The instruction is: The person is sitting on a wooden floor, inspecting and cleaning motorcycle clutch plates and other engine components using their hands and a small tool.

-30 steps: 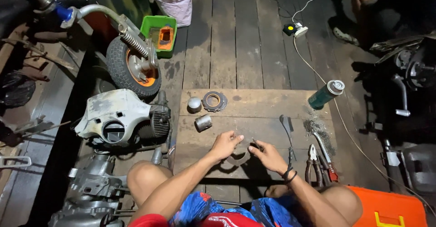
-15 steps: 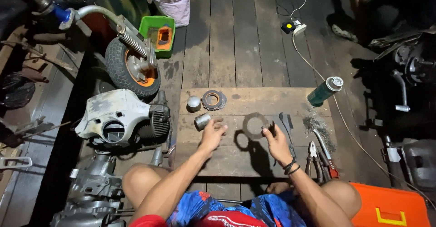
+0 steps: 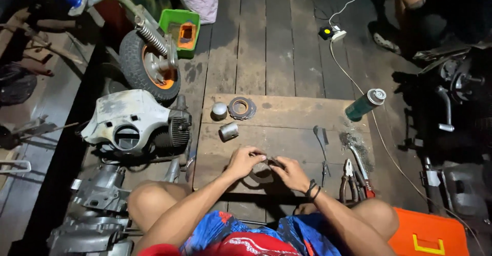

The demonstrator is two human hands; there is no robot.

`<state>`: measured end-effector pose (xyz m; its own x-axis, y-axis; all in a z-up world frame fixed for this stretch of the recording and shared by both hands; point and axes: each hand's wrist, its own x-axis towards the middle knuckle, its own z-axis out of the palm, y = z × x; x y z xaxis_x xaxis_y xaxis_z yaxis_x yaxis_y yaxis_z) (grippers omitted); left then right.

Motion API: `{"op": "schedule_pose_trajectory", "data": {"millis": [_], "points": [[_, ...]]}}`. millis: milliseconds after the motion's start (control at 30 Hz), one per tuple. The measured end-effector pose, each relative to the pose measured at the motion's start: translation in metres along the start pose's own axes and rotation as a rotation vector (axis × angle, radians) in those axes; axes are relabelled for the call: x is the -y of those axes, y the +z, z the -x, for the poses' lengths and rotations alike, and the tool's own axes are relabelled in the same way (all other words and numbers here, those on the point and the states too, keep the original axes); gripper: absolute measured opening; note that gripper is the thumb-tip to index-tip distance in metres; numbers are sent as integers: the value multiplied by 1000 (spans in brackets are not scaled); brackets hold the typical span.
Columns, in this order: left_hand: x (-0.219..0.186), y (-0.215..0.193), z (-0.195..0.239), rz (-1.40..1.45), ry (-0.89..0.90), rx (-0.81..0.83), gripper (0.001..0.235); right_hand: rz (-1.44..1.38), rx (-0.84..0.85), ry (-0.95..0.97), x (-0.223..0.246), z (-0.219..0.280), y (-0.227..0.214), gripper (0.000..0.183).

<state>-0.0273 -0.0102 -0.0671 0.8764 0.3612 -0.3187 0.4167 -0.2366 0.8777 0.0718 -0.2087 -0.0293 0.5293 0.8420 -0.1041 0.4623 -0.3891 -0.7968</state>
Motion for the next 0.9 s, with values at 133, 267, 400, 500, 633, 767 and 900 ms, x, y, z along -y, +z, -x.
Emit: {"op": "schedule_pose_trajectory", "data": {"millis": [133,267,400,500,633,767,900], "points": [[-24,-17,7,-58,61,22,24,-61,-38,-14,9,-2,-10,12],[-31,-22,13,11,39,31,25,-216,-158,111,5,5,-22,21],[-31,-28,13,-17,43,7,26,-331,-346,218,-15,10,-30,26],[-3,-25,4,11,-94,-27,31,-450,-527,303,-35,8,-42,23],[-43,-37,17,62,-79,-31,29,-694,-681,404,-37,7,-50,13],[-57,-36,19,112,3,29,41,-591,-602,376,-49,11,-38,14],[-68,-36,30,-6,-66,96,51,-296,-286,190,-29,13,-14,25]]}}
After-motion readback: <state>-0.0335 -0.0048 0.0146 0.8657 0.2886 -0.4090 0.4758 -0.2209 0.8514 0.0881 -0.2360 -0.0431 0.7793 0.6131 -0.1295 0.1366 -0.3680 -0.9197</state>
